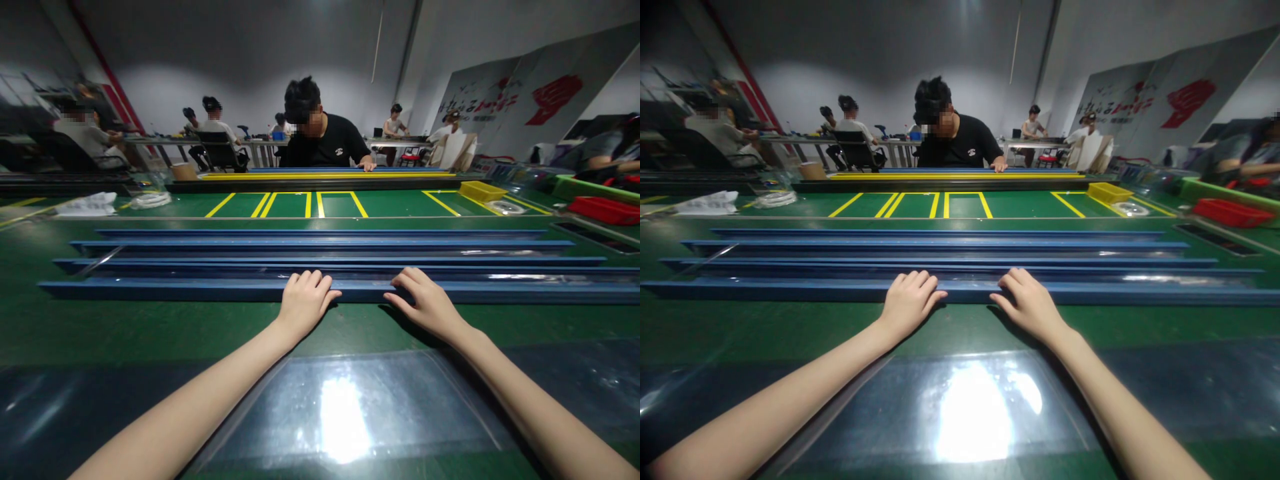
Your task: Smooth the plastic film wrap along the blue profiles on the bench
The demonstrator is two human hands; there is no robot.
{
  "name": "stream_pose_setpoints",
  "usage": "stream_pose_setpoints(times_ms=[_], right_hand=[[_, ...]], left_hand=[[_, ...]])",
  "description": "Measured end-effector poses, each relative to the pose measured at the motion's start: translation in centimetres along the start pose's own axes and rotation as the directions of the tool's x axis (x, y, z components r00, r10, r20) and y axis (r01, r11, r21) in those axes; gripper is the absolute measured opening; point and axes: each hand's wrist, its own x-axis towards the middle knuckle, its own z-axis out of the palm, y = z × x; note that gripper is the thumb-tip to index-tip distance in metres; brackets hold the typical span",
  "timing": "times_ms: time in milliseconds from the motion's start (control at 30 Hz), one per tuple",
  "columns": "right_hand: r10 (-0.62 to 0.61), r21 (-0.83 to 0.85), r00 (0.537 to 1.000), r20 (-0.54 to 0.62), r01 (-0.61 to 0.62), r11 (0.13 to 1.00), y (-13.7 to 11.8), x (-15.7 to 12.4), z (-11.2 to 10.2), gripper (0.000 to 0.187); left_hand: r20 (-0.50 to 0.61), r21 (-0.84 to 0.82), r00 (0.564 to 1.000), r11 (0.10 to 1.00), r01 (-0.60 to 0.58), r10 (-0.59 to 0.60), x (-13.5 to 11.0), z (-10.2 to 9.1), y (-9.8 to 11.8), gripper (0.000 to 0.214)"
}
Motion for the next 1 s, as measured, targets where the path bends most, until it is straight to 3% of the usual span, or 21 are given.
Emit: stream_pose_setpoints(times_ms=[367,600,833,1000], right_hand=[[-0.034,-0.193,0.997,0.071,0.047,0.980,0.0,0.0,0.5,0.026],[-0.032,-0.229,0.996,0.079,0.049,0.972,-0.2,0.2,-0.2,0.029],[0.032,-0.268,0.994,0.107,-0.002,0.963,-0.7,0.7,-1.1,0.026],[0.081,-0.303,0.984,0.160,-0.029,0.952,0.5,0.3,-1.9,0.026]], left_hand=[[-0.005,0.009,1.000,1.000,-0.014,0.014,0.0,-0.1,0.1,0.033],[0.012,-0.056,1.000,0.998,-0.024,0.024,-0.1,0.1,0.0,0.030],[-0.045,-0.162,0.998,0.985,-0.058,0.052,-0.3,0.1,-0.2,0.025],[-0.086,-0.207,0.992,0.972,-0.110,0.094,-0.2,-0.1,-0.1,0.024]])
